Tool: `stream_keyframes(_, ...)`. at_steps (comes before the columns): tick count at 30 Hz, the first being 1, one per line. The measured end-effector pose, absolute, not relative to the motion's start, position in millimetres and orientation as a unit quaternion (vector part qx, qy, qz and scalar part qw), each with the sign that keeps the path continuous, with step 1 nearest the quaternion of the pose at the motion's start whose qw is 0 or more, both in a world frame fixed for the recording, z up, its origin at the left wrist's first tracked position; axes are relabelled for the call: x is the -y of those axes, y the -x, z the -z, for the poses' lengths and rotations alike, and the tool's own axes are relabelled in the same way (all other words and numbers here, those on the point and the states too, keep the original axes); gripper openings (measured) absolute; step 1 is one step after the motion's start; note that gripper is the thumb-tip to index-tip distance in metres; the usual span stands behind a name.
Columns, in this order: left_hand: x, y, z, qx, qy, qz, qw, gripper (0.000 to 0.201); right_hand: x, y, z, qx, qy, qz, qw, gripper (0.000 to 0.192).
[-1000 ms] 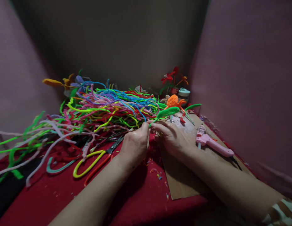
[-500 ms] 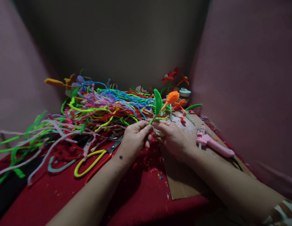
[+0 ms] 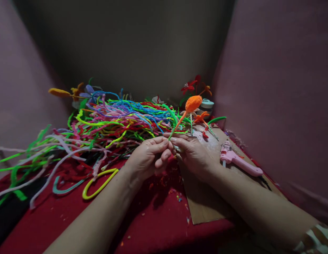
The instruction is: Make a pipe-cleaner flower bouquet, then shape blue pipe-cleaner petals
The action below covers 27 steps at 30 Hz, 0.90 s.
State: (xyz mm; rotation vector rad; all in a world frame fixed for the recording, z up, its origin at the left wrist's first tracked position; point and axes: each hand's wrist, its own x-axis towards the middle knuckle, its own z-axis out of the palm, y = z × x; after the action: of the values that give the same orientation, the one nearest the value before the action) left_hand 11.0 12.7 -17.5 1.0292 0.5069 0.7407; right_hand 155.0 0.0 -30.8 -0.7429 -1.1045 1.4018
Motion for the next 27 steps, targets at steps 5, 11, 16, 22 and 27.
stream_keyframes(5,-13.7,-6.9,15.9,-0.203,-0.452,-0.322,0.806,0.018,1.5,-155.8,30.0,0.498,0.282,-0.584,0.576,0.016)
stream_keyframes(11,-11.2,-13.7,15.1,-0.300,-0.569,-0.349,0.681,0.020,1.5,-155.1,32.8,0.473,0.301,-0.581,0.590,0.012)
stream_keyframes(16,-6.4,-20.0,26.9,-0.440,-0.758,-0.426,0.224,0.017,-0.8,-152.5,35.4,0.430,0.324,-0.580,0.612,0.006)
stream_keyframes(22,-6.0,-18.6,30.3,-0.421,-0.797,-0.414,0.129,0.018,0.0,-152.9,33.6,0.449,0.360,-0.567,0.590,0.009)
stream_keyframes(27,-6.2,-19.9,15.9,-0.416,-0.660,-0.420,0.463,0.020,0.9,-156.0,33.5,0.505,0.339,-0.560,0.563,0.017)
